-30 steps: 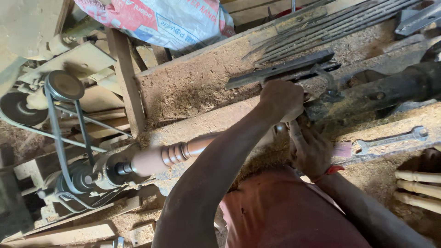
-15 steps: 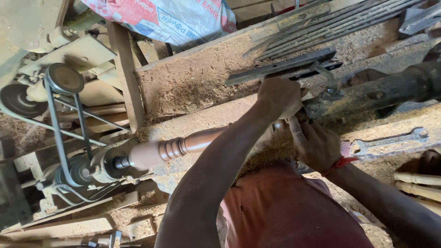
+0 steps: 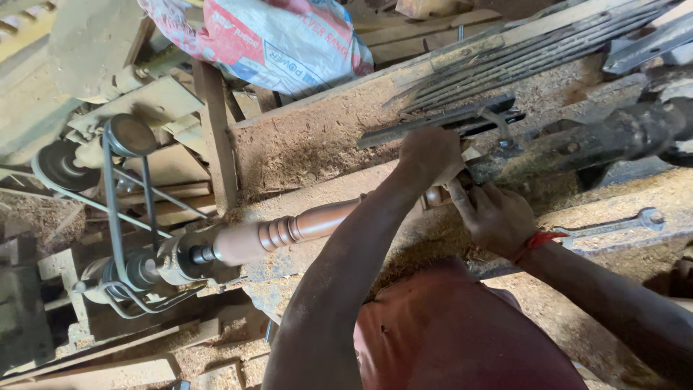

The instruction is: The person shapes a wooden post using a lathe. They use their hands to guide the spinning piece and check the surface as it rotates.

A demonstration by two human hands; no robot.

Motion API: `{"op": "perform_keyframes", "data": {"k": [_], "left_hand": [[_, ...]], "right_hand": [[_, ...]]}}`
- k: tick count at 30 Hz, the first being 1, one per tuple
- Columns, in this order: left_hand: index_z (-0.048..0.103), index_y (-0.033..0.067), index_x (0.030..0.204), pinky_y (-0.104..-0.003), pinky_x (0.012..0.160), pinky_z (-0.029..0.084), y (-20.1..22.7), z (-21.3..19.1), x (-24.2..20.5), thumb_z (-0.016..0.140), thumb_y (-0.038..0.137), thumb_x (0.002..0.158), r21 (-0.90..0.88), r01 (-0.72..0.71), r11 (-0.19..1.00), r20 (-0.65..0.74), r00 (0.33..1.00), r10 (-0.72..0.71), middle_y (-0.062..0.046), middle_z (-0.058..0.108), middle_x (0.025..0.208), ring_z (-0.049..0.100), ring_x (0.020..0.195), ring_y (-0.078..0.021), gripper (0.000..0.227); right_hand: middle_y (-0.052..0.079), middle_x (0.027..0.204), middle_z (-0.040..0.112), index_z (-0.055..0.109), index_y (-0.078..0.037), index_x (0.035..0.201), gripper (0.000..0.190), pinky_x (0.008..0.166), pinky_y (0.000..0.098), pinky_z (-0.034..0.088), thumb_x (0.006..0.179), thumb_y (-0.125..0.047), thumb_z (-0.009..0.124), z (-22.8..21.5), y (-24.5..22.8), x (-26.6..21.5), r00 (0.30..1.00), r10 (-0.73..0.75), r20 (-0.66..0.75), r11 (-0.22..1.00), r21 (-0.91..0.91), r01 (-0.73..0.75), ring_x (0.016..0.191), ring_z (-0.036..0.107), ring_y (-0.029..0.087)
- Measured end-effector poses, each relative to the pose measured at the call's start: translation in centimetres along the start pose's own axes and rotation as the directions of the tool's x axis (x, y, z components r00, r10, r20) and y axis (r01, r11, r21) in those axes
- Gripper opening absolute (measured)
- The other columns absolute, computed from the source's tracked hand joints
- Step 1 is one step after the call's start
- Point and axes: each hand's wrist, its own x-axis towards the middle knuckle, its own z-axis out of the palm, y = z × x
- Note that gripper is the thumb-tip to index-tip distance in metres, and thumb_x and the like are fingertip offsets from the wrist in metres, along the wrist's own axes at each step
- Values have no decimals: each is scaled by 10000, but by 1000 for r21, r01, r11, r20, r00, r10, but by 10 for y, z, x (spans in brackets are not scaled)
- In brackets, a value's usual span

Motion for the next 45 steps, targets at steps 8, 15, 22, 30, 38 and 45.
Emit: {"op": "perform_keyframes", "data": {"k": [8, 15, 22, 30, 38, 45], "left_hand": [[728, 107, 868, -347, 550, 578, -8, -6, 8, 469, 114, 956, 187, -165, 968, -158, 968, 196, -75, 705, 763, 617, 605, -142, 273], [746, 130, 878, -319, 533, 561, -16, -3, 18, 543, 164, 991, 148, -156, 977, -115, 978, 174, -69, 704, 752, 627, 587, -136, 235], [780, 128, 831, -425, 680, 599, -18, 14, 23, 622, 212, 940, 328, -212, 920, -94, 962, 255, -85, 759, 813, 734, 721, -213, 209], [755, 163, 791, -409, 651, 538, -20, 21, 27, 597, 240, 987, 249, -178, 952, 49, 984, 171, -43, 729, 772, 688, 673, -172, 263], [749, 168, 879, -427, 819, 465, -16, 6, 18, 589, 279, 1013, 347, -221, 912, 206, 966, 156, -22, 723, 828, 668, 786, -170, 236], [754, 178, 939, -488, 912, 432, -10, 11, 19, 562, 302, 1019, 233, -188, 954, 128, 979, 161, -65, 736, 889, 691, 832, -217, 242]], "right_hand": [[65, 866, 763, 659, -159, 1354, 426, 492, 378, 525, 932, -169, 595, -28, 12, 22, 941, 271, 202, 887, 327, -326, 515, 638, 231], [104, 835, 721, 570, -30, 1437, 432, 490, 310, 521, 1016, -113, 522, -22, -17, 14, 912, 409, -37, 658, 704, -267, 545, 624, 132], [123, 690, 675, 594, -67, 1435, 459, 457, 406, 464, 978, -111, 576, -11, -49, 19, 871, 486, 70, 706, 556, -438, 435, 555, 245], [85, 623, 603, 568, -111, 1475, 609, 555, 444, 496, 872, -47, 621, -14, -44, 24, 876, 473, 88, 741, 499, -450, 557, 606, 265], [63, 687, 634, 530, -66, 1493, 725, 533, 430, 501, 781, -10, 660, -21, -34, 28, 932, 357, 60, 821, 455, -344, 567, 615, 249], [42, 617, 600, 508, -39, 1502, 761, 464, 407, 460, 757, -7, 659, -18, -31, 18, 935, 337, 114, 821, 450, -351, 514, 586, 220]]}}
